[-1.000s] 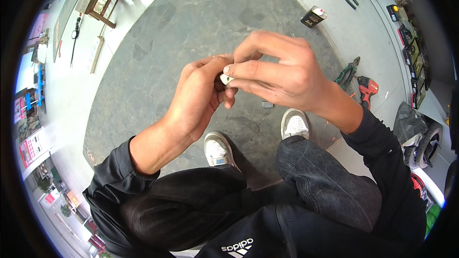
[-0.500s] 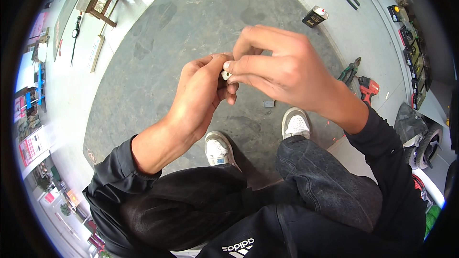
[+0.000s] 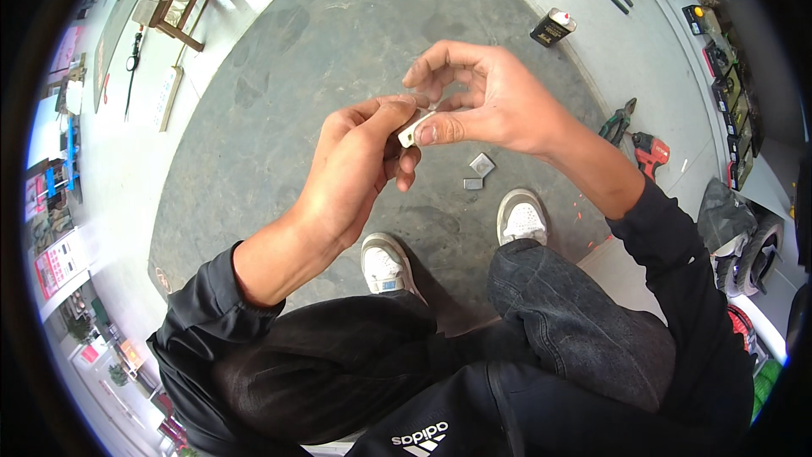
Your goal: The person assembles a metal lighter by inserting a small component and securing it with a screw. They then sit on a stool, open a drawer, and rummage through various items including wires and a phone case.
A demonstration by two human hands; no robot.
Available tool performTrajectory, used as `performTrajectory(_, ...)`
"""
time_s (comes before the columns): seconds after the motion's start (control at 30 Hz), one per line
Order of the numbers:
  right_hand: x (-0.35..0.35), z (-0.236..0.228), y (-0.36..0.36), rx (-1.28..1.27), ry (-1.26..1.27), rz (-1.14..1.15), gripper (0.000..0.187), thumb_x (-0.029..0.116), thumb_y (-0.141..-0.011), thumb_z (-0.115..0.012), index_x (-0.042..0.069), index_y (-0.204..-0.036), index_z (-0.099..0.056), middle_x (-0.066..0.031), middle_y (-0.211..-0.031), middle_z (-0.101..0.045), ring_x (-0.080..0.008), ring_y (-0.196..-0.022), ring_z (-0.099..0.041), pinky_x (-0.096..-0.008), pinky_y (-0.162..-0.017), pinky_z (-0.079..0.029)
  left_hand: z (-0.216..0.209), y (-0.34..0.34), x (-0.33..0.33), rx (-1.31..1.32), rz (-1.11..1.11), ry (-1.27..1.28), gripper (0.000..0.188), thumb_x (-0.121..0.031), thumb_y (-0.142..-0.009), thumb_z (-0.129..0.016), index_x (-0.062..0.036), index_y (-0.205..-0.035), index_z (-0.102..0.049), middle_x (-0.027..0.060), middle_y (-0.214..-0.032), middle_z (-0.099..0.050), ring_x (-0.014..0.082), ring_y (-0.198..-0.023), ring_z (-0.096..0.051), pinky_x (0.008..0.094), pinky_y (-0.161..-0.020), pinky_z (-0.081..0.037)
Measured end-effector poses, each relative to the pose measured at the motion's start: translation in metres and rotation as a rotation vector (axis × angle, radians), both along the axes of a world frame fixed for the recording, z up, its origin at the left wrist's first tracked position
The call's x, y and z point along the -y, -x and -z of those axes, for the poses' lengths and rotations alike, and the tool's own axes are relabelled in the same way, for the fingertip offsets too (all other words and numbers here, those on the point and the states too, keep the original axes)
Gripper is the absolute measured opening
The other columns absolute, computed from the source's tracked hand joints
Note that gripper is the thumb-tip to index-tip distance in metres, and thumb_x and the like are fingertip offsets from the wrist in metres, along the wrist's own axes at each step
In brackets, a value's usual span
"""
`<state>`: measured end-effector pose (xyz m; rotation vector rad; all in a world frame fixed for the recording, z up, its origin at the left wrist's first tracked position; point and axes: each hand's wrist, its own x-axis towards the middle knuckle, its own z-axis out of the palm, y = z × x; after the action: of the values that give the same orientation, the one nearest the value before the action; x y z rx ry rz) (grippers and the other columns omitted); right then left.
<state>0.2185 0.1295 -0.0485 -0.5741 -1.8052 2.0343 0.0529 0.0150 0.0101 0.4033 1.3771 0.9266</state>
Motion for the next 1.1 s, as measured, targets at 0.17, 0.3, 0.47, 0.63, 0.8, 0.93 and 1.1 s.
performTrajectory(0.17,-0.001,-0.001,-0.001,-0.057,0.145,-0.065,0.062,0.026,-0.08,-0.092,-0.006,-0.126,-0.064,-0.0175,-0.12,-0.069,-0.0256,-0.116,-0.065,-0.0411,-0.098,-0.059,-0.005,-0.001,-0.002,-0.038,0.075,-0.018,0.035,-0.026,-0.106,-0.057,0.0021,-0.124,-0.064,-0.0007,-0.082,-0.061,0.0079,-0.063,-0.055,0.0237,-0.056,-0.044)
performTrajectory(0.3,-0.001,-0.003,-0.001,-0.059,0.096,-0.099,0.058,0.023,-0.084,-0.089,-0.007,-0.127,-0.064,-0.0192,-0.122,-0.069,-0.0275,-0.118,-0.066,-0.042,-0.099,-0.058,-0.001,0.0,0.0,-0.045,0.088,-0.029,0.035,-0.026,-0.105,-0.058,0.002,-0.125,-0.064,-0.0007,-0.081,-0.061,0.0078,-0.063,-0.055,0.0229,-0.056,-0.044)
performTrajectory(0.47,0.003,0.0,0.0,-0.061,0.075,-0.087,0.039,0.011,-0.093,-0.077,-0.005,-0.127,-0.065,-0.0141,-0.119,-0.07,-0.0225,-0.111,-0.068,-0.0384,-0.095,-0.058,0.001,0.002,-0.001,0.072,0.104,0.003,0.041,-0.039,-0.107,-0.049,-0.0011,-0.119,-0.062,0.0018,-0.084,-0.06,0.0123,-0.072,-0.057,0.0277,-0.063,-0.047)
performTrajectory(0.63,0.009,0.008,0.001,-0.081,0.208,0.025,0.032,0.022,-0.095,-0.077,-0.004,-0.113,-0.071,-0.0116,-0.101,-0.076,-0.0165,-0.094,-0.072,-0.0318,-0.079,-0.059,0.005,0.003,0.001,0.137,0.163,0.023,0.05,-0.052,-0.105,-0.032,-0.0078,-0.106,-0.056,0.0047,-0.089,-0.057,0.0175,-0.084,-0.05,0.0335,-0.075,-0.043)
performTrajectory(0.8,0.014,0.01,0.003,-0.137,-0.279,0.217,0.026,0.024,-0.09,-0.082,0.004,-0.105,-0.074,-0.0046,-0.097,-0.075,-0.0124,-0.083,-0.072,-0.0288,-0.068,-0.057,0.016,0.006,0.006,0.097,0.218,-0.069,0.05,-0.049,-0.101,-0.031,-0.0069,-0.107,-0.056,0.0034,-0.09,-0.052,0.0166,-0.082,-0.045,0.0324,-0.076,-0.039)
performTrajectory(0.93,0.005,0.001,0.003,-0.356,-0.802,0.282,0.021,0.017,-0.081,-0.086,0.008,-0.093,-0.072,-0.0024,-0.09,-0.071,-0.0146,-0.074,-0.069,-0.0278,-0.06,-0.054,0.017,0.006,0.01,-0.119,0.298,-0.275,0.042,-0.038,-0.102,-0.032,-0.0038,-0.102,-0.056,0.0021,-0.086,-0.05,0.0137,-0.079,-0.042,0.0305,-0.074,-0.038)
performTrajectory(1.1,0.001,-0.008,0.002,-0.449,-1.076,0.23,0.024,0.013,-0.074,-0.088,0.01,-0.09,-0.07,-0.0007,-0.085,-0.067,-0.0156,-0.069,-0.066,-0.0274,-0.055,-0.051,0.004,0.001,0.011,-0.292,0.342,-0.377,0.038,-0.03,-0.102,-0.033,0.0003,-0.095,-0.055,0.0041,-0.083,-0.051,0.0152,-0.079,-0.045,0.0317,-0.073,-0.038)
